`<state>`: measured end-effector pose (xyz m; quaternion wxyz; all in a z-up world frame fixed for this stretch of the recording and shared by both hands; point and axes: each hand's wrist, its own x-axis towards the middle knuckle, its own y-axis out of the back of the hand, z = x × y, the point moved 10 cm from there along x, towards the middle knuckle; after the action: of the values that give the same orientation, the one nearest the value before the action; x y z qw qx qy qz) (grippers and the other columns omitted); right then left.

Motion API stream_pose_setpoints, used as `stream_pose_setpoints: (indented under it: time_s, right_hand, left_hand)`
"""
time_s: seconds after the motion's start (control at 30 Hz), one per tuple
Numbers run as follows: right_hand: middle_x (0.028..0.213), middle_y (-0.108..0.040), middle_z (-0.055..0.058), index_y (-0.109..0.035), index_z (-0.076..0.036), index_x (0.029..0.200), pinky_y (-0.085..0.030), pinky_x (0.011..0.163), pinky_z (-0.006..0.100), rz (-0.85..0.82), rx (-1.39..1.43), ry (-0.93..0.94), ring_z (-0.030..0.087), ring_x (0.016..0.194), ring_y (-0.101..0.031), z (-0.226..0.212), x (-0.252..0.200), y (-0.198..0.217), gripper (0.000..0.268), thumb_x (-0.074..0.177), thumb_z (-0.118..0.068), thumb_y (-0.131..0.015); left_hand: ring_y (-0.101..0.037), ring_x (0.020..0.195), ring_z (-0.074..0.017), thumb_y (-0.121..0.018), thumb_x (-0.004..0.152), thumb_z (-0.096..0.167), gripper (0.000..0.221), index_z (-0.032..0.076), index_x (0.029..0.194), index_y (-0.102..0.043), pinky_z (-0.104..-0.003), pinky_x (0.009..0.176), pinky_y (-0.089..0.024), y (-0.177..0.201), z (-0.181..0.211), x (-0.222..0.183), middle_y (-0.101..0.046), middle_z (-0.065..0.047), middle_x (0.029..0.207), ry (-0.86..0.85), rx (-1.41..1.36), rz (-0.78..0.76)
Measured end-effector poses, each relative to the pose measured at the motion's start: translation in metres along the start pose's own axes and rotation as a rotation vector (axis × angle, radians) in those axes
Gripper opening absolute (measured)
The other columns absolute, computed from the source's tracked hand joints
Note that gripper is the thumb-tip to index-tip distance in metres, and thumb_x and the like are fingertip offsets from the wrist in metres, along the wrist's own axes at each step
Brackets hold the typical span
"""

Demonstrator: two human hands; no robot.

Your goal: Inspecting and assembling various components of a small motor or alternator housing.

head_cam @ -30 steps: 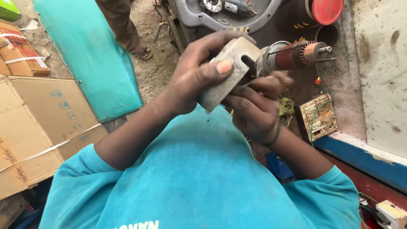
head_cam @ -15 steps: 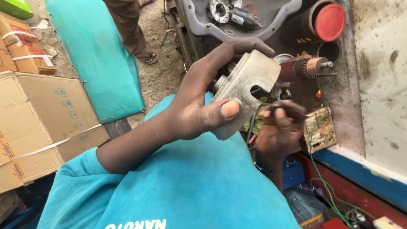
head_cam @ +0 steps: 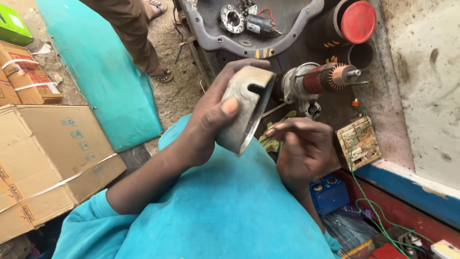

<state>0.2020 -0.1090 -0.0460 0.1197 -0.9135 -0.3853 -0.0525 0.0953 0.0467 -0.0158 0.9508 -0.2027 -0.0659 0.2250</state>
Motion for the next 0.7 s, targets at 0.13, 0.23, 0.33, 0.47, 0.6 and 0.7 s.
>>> stream_pose_setpoints:
  time_s: [0.13,0.23,0.33,0.47,0.6,0.7]
  right_hand:
    - [0.091,-0.058,0.016,-0.049,-0.005,0.113,-0.051,0.082,0.040,0.022,0.242,0.098,0.024,0.085,-0.059,-0.003,0.008,0.012,0.012,0.105,-0.012,-0.054]
    - [0.071,-0.044,0.007,-0.047,-0.006,0.112,-0.042,0.066,0.035,-0.009,0.271,0.074,0.018,0.066,-0.045,0.002,0.013,0.012,0.013,0.109,-0.019,-0.050]
    - [0.064,-0.035,0.002,-0.043,-0.008,0.119,-0.038,0.056,0.032,-0.005,0.241,0.020,0.013,0.056,-0.034,0.013,0.013,0.012,0.020,0.113,-0.027,-0.043]
    - [0.070,-0.037,0.002,-0.034,-0.013,0.129,-0.035,0.053,0.027,-0.019,0.164,-0.012,0.011,0.053,-0.033,0.013,0.018,0.002,0.028,0.115,-0.037,-0.039]
    - [0.070,-0.037,0.002,-0.035,-0.016,0.121,-0.032,0.052,0.019,0.030,0.017,-0.112,0.008,0.056,-0.036,0.029,0.016,0.014,0.020,0.116,-0.019,-0.054]
    - [0.102,-0.050,0.015,-0.049,-0.006,0.120,-0.050,0.069,0.029,-0.205,-0.410,-0.053,0.016,0.080,-0.055,0.020,0.018,-0.010,0.017,0.108,-0.002,-0.061]
  left_hand:
    - [-0.043,0.150,-0.0246,-0.057,0.093,0.072,0.100,0.010,0.166,-0.027,-0.042,0.129,-0.037,0.013,-0.011,0.002,-0.042,-0.013,0.156,0.025,-0.137,0.084]
    - [-0.037,0.156,-0.0263,-0.058,0.093,0.070,0.101,0.014,0.168,-0.020,-0.045,0.131,-0.034,0.018,-0.014,0.005,-0.035,-0.012,0.162,0.010,-0.142,0.100]
    - [-0.034,0.154,-0.0289,-0.061,0.091,0.065,0.098,0.015,0.164,-0.017,-0.048,0.126,-0.034,0.018,-0.011,0.012,-0.032,-0.012,0.161,0.019,-0.203,0.112]
    - [-0.041,0.147,-0.0227,-0.053,0.105,0.065,0.081,0.013,0.161,-0.027,-0.041,0.131,-0.035,0.022,-0.014,0.017,-0.041,-0.012,0.158,-0.050,-0.046,0.083]
    - [-0.048,0.139,-0.0208,-0.048,0.104,0.070,0.080,0.010,0.156,-0.038,-0.038,0.126,-0.039,0.022,-0.022,0.027,-0.049,-0.012,0.148,-0.013,-0.041,0.066]
    - [-0.049,0.145,-0.0208,-0.048,0.104,0.070,0.081,0.008,0.156,-0.040,-0.037,0.125,-0.039,0.029,-0.033,0.029,-0.050,-0.010,0.151,0.019,-0.096,0.112]
